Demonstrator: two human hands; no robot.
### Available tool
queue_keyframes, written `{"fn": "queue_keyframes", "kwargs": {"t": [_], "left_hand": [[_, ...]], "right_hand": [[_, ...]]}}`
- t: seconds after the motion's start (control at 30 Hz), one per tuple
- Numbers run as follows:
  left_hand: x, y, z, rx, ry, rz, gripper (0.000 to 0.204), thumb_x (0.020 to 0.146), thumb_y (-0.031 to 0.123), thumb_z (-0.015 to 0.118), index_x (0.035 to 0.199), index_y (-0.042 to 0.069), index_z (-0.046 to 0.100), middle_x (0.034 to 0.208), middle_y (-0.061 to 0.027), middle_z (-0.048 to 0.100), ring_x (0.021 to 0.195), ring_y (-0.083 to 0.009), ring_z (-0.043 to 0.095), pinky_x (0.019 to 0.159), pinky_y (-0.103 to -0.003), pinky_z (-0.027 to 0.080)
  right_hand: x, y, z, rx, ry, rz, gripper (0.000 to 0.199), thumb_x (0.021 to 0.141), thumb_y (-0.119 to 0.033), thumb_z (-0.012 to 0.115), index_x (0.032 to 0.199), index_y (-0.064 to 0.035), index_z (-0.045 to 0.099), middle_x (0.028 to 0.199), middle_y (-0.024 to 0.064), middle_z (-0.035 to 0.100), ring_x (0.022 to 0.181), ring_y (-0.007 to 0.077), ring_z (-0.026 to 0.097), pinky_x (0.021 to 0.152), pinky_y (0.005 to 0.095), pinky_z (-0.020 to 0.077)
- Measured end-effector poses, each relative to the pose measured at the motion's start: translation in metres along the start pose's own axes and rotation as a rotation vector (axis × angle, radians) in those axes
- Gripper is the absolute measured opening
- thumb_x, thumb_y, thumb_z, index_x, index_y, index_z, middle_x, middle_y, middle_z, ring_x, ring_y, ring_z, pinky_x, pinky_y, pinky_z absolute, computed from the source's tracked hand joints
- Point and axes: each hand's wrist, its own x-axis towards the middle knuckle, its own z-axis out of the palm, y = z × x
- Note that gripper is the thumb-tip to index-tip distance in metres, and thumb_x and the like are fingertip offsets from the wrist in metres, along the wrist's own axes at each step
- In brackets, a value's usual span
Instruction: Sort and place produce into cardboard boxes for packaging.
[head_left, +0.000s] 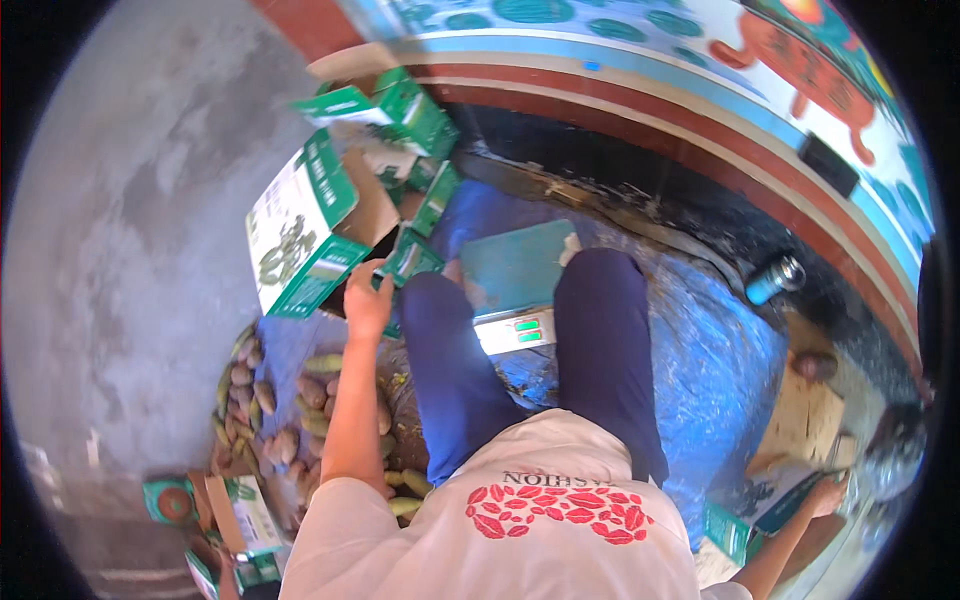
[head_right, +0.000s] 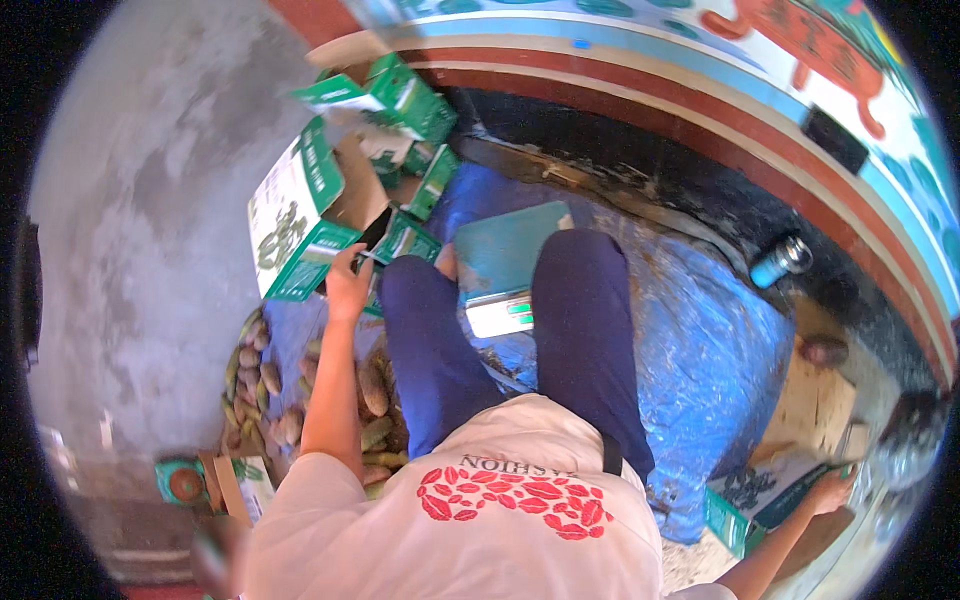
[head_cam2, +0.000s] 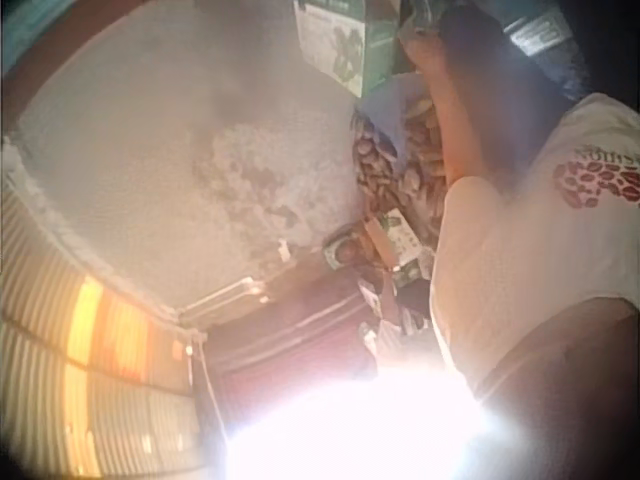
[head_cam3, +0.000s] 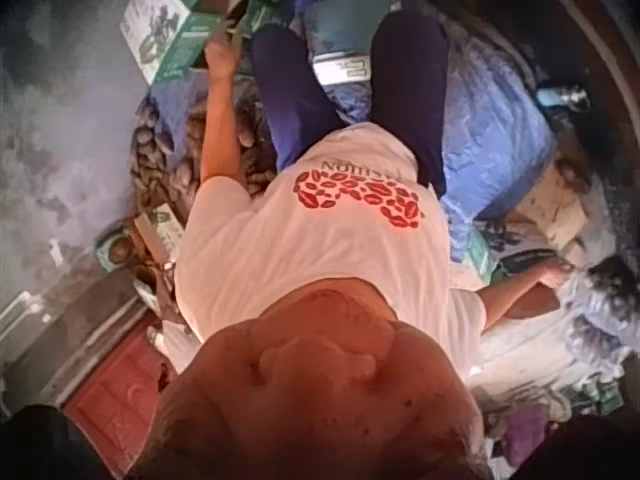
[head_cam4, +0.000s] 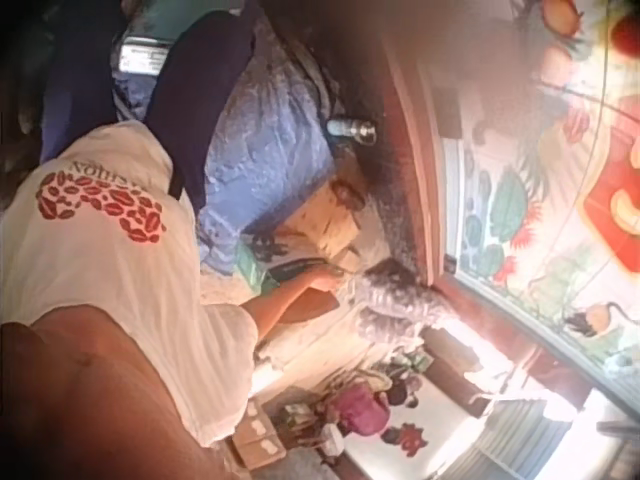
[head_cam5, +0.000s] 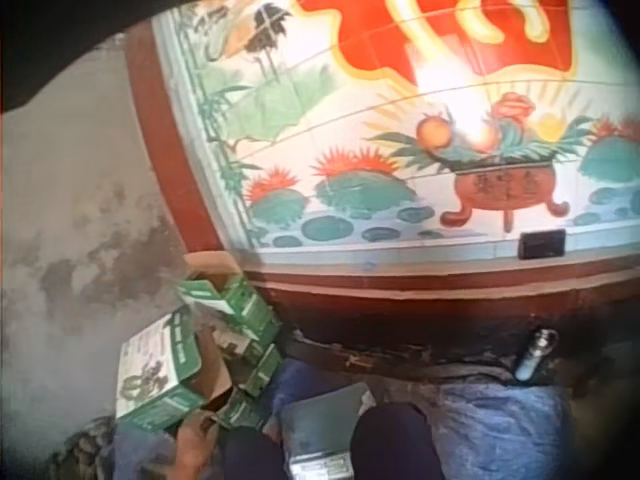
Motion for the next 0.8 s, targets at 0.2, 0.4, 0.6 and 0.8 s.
{"fn": "queue_keyframes", "kwargs": {"t": [0.2,0.4,0.6,0.8], "left_hand": [[-0.018,-0.041,-0.032,0.155,0.116,-0.133,0.037,0.072,0.006,0.066,0.107,0.002,0.057,0.110,-0.0175,0.057,0.101,-0.0351,0.054,0.088,-0.041,0.043],[0.010,-0.072,-0.022,0.341,0.267,-0.094,0.053,0.072,0.013,0.070,0.119,0.003,0.050,0.122,-0.0209,0.048,0.116,-0.0378,0.044,0.097,-0.044,0.037],[0.061,-0.074,-0.006,0.457,0.251,-0.194,0.078,0.069,0.021,0.075,0.135,0.014,0.034,0.138,-0.0181,0.033,0.128,-0.0371,0.031,0.101,-0.053,0.030],[0.101,-0.079,0.013,0.646,0.205,-0.333,0.084,0.068,0.028,0.075,0.139,0.018,0.029,0.139,-0.0140,0.033,0.129,-0.0347,0.031,0.100,-0.053,0.031]], "right_hand": [[-0.033,-0.226,-0.037,0.749,-0.159,-0.543,0.029,0.091,-0.018,0.050,0.113,-0.0001,0.058,0.109,0.0175,0.061,0.102,0.0322,0.057,0.090,0.0360,0.0429],[-0.123,-0.411,-0.123,1.292,-0.227,-0.836,0.016,0.086,-0.005,0.057,0.101,-0.0007,0.062,0.101,0.0116,0.062,0.096,0.0240,0.059,0.087,0.0317,0.0435],[-0.228,-0.504,-0.272,1.557,-0.293,-1.157,0.013,0.082,0.001,0.056,0.095,-0.0009,0.061,0.099,0.0151,0.061,0.097,0.0288,0.058,0.087,0.0350,0.0439],[-0.300,-0.526,-0.279,1.600,-0.300,-1.429,0.017,0.076,0.002,0.059,0.092,-0.0030,0.060,0.100,0.0144,0.060,0.094,0.0343,0.056,0.081,0.0400,0.0452]]}}
